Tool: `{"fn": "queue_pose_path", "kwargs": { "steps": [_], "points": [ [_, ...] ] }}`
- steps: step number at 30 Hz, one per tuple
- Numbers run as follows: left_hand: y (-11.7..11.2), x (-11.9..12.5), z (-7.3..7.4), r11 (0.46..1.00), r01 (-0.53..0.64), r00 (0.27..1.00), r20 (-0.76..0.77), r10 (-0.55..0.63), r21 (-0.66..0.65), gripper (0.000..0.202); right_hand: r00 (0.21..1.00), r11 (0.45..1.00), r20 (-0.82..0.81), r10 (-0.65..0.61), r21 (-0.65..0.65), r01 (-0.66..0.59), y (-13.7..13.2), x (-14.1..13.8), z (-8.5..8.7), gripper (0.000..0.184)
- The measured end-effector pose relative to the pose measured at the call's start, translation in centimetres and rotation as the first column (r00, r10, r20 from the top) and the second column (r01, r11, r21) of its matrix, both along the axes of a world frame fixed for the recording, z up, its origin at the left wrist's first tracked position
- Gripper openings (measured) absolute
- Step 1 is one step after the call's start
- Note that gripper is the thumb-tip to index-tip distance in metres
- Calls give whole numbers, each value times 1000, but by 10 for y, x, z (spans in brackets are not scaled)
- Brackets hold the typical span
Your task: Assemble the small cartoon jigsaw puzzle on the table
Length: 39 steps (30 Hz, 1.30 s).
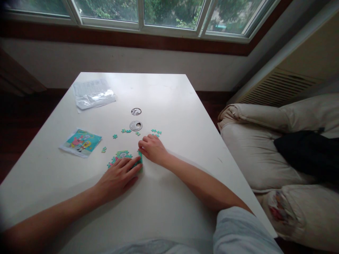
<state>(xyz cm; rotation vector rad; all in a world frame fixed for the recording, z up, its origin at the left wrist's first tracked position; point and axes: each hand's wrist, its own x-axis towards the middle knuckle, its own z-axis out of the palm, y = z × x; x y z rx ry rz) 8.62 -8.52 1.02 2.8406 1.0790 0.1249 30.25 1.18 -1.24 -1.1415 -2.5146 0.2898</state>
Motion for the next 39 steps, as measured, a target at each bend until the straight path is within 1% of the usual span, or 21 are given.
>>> {"fn": "queue_pose_path", "kwargs": {
  "steps": [2, 6, 9, 11, 13, 15, 18, 21, 27, 32, 39],
  "points": [
    [0, -1, -1, 1000, 4, 1000, -1, -4, -6, 36, 998, 998, -32, -49, 28, 50, 9, 8, 1, 12],
    [1, -3, -5, 1000, 13, 999, 36, -12, -20, 39, 959, 964, -119, -258, 40, 265, 34, 38, 1, 11],
    [1, -5, -6, 998, 54, 992, 112, -51, -22, 44, 945, 951, -123, -303, 21, 307, 50, 60, -1, 12],
    [2, -6, -5, 995, 100, 984, 153, -96, -21, 42, 962, 969, -117, -246, 3, 248, 54, 68, -2, 12],
    [2, -7, -3, 993, 115, 980, 165, -109, -25, 31, 977, 984, -114, -180, -12, 179, 55, 71, -1, 10],
    [3, -9, 0, 996, 83, 984, 158, -77, -29, 22, 985, 991, -113, -133, -20, 131, 54, 71, -1, 9],
    [5, -11, 0, 999, 31, 990, 138, -27, -27, 18, 991, 996, -100, -87, -17, 85, 51, 68, -1, 11],
    [6, -12, -2, 999, 41, 992, 123, -38, -26, 21, 995, 998, -75, -59, -10, 58, 50, 64, -2, 14],
    [6, -10, -9, 989, 150, 980, 139, -145, -20, 35, 998, 998, -44, -54, 19, 55, 44, 56, 1, 14],
    [6, -10, -11, 982, 182, 974, 148, -173, -47, 40, 999, 1000, -43, 20, 11, -19, 36, 50, 5, 14],
    [8, -11, -15, 968, 244, 953, 199, -228, -62, 45, 992, 992, -56, 113, 62, -109, 35, 46, -1, 14]
  ]
}}
